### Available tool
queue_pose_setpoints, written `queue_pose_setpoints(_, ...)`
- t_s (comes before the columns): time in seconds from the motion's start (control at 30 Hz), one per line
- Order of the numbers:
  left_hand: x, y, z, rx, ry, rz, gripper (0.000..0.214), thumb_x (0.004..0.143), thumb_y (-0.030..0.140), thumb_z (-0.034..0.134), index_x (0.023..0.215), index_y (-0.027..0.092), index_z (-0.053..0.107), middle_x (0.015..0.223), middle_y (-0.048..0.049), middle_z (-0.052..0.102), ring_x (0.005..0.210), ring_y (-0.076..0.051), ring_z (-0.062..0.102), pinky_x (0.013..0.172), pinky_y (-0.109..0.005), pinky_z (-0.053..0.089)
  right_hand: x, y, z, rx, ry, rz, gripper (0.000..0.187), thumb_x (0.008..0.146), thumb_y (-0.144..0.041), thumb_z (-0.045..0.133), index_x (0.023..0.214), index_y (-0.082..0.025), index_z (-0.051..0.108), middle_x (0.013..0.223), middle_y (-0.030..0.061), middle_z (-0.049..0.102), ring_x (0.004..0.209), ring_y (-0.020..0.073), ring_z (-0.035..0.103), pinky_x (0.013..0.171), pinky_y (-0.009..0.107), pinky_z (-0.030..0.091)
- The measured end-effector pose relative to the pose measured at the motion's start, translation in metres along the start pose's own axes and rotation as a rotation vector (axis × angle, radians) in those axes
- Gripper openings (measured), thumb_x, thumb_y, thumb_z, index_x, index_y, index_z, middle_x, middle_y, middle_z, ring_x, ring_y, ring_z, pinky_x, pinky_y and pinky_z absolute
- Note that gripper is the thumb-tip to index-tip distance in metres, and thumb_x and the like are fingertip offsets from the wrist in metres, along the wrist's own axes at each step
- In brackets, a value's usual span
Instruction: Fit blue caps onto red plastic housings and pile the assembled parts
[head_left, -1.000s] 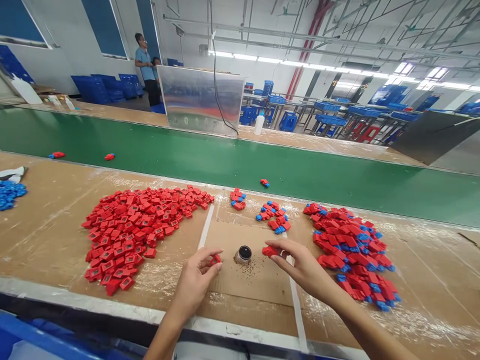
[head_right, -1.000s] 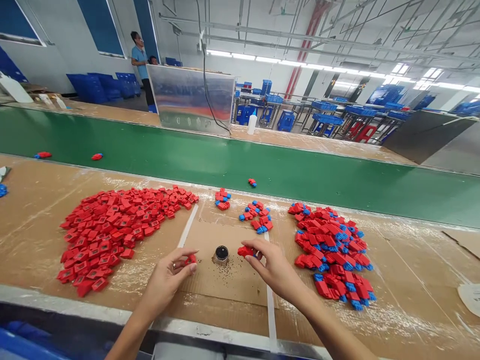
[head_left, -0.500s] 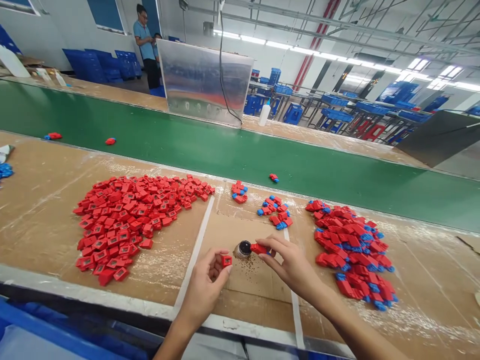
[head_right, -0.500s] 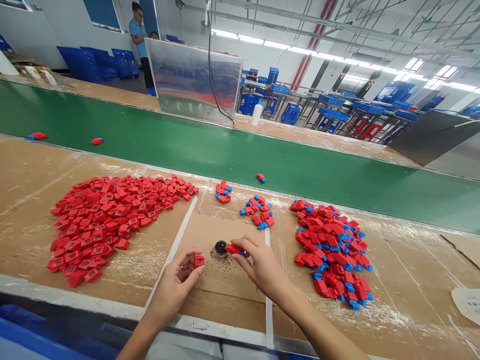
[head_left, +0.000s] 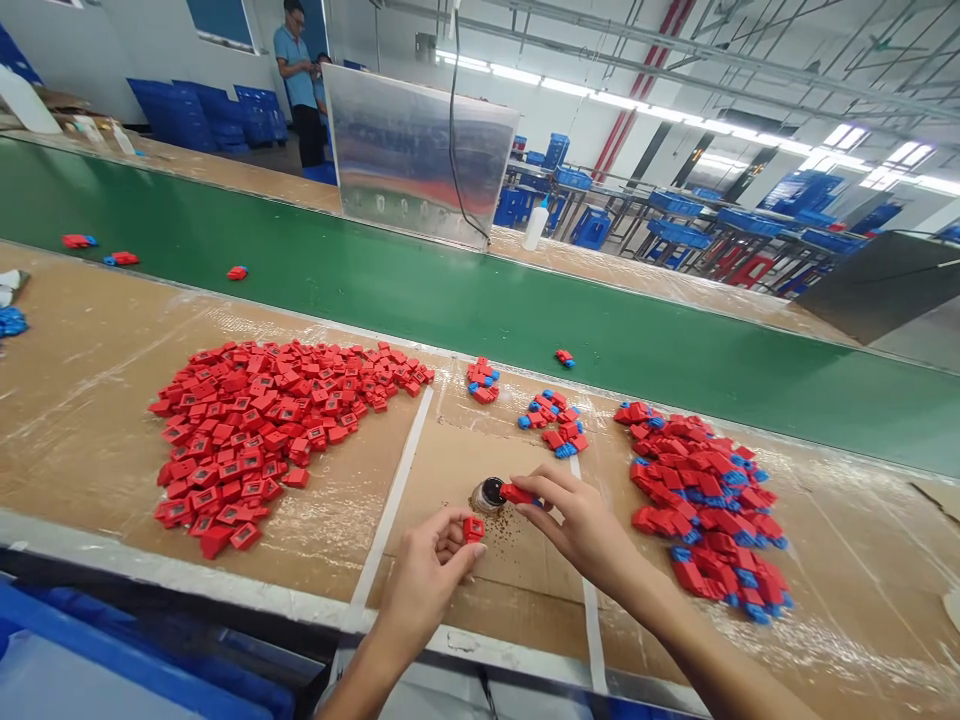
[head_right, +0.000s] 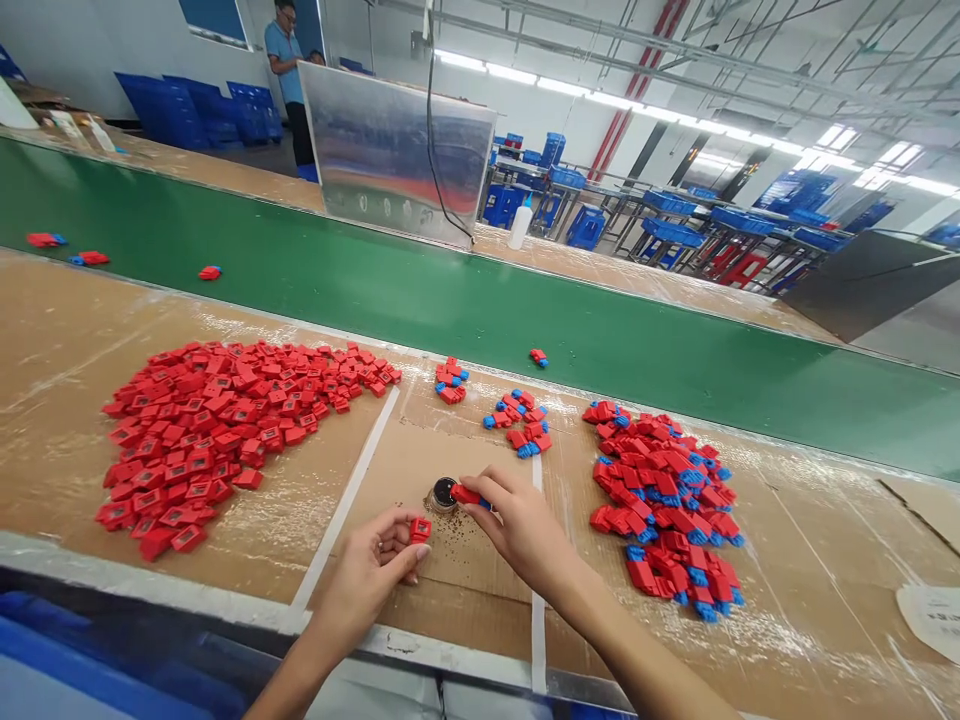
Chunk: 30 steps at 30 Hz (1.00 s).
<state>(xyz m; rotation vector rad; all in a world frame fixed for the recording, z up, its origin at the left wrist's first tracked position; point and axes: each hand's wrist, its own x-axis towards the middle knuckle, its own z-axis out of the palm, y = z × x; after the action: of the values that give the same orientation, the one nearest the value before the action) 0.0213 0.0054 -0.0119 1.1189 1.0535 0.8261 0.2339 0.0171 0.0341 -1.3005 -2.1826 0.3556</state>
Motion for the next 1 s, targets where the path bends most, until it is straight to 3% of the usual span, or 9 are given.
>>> queue_pose_setpoints(0.47, -0.001, -0.006, 0.005, -0.186, -0.069, -0.049, 0.032, 0.072, 0.029, 0.075, 0.098, 0.013, 0.067, 0.068, 0.002, 0.057, 0.061, -0.012, 0.055, 0.054, -0.023, 0.052, 0.005, -0.001, -0.005, -0.016, 0.005, 0.036, 0.02, 0.095, -0.026, 0.055, 0.111, -0.019, 0.064, 0.093, 0.007, 0.064, 0.079, 0.018, 0.062, 0.071, 0.03, 0.051)
queue_pose_setpoints(0.63, 0.001, -0.007, 0.003, -0.207, -0.095, -0.063, 0.033, 0.072, 0.028, 0.075, 0.1, 0.014, 0.066, 0.069, 0.0025, 0.057, 0.063, -0.012, 0.056, 0.057, -0.024, 0.054, 0.001, -0.015, -0.009, 0.039, -0.021, 0.081, 0.021, 0.095, -0.028, 0.054, 0.111, -0.02, 0.064, 0.092, 0.007, 0.065, 0.076, 0.0172, 0.062, 0.067, 0.029, 0.051)
queue_pose_setpoints(0.8, 0.0, -0.005, 0.002, -0.177, -0.134, -0.039, 0.026, 0.076, 0.025, 0.072, 0.098, 0.013, 0.066, 0.07, 0.0016, 0.059, 0.062, -0.011, 0.056, 0.059, -0.023, 0.052, -0.014, -0.031, -0.002, 0.153, -0.1, 0.117, 0.023, 0.096, -0.027, 0.053, 0.116, -0.021, 0.063, 0.095, 0.0068, 0.066, 0.078, 0.0165, 0.062, 0.07, 0.028, 0.052)
queue_pose_setpoints(1.0, -0.003, -0.002, 0.001, -0.134, -0.162, -0.039, 0.026, 0.078, 0.025, 0.069, 0.1, 0.013, 0.066, 0.074, 0.0002, 0.06, 0.065, -0.012, 0.057, 0.06, -0.023, 0.052, -0.022, -0.029, 0.009, 0.185, -0.134, 0.162, 0.024, 0.095, -0.028, 0.054, 0.117, -0.022, 0.063, 0.095, 0.0063, 0.065, 0.081, 0.0174, 0.062, 0.073, 0.029, 0.051)
